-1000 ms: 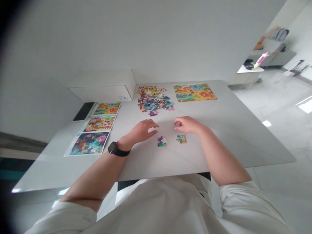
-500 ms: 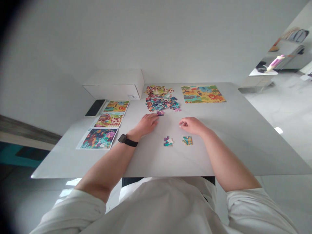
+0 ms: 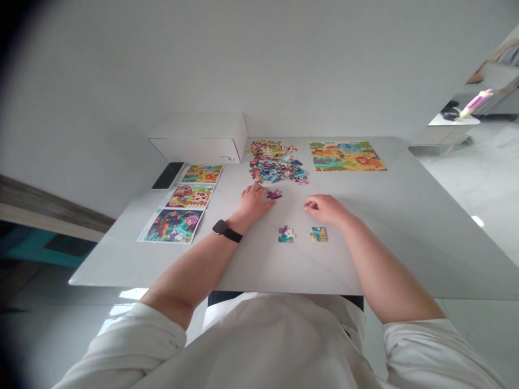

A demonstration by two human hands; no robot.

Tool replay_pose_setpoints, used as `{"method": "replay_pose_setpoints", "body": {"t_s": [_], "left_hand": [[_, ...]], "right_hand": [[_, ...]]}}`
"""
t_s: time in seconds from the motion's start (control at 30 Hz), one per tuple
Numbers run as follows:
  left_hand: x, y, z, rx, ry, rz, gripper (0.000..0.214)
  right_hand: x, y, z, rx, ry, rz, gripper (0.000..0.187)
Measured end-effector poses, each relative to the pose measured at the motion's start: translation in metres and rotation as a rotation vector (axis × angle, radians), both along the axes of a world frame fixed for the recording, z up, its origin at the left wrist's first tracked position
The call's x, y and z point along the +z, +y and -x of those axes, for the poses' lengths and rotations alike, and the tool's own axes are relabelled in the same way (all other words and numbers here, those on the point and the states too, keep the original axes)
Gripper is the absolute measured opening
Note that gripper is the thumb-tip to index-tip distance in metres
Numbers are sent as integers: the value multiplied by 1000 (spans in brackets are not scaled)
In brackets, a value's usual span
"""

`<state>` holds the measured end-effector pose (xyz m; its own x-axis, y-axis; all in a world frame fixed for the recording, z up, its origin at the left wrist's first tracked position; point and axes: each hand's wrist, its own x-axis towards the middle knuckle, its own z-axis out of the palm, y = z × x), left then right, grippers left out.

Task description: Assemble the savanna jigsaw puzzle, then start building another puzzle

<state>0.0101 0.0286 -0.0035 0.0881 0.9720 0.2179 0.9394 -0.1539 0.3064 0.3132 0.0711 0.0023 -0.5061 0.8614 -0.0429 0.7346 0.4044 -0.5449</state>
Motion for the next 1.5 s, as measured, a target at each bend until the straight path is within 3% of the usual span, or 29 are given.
{"method": "replay_pose_setpoints", "body": {"t_s": [0.33, 0.63, 0.83, 1.07, 1.3, 1.5], "left_hand": [[4, -2, 3, -120, -184, 19, 29], [-2, 0, 0, -115, -757, 39, 18], [-3, -3, -7, -210, -1039, 124, 21], [-2, -8, -16, -263, -1114, 204, 27], [-2, -8, -15, -268, -1067, 225, 27], [1, -13, -15, -308, -1062, 287, 27]], "right_hand": [[3, -2, 2, -14, -15, 1, 21], [0, -6, 9, -30, 84, -30, 24], [7, -19, 28, -39, 258, 13, 33], [6, -26, 40, -57, 386, 87, 44], [-2, -24, 37, -67, 414, 91, 42], [-9, -21, 37, -70, 569, 99, 42]]}}
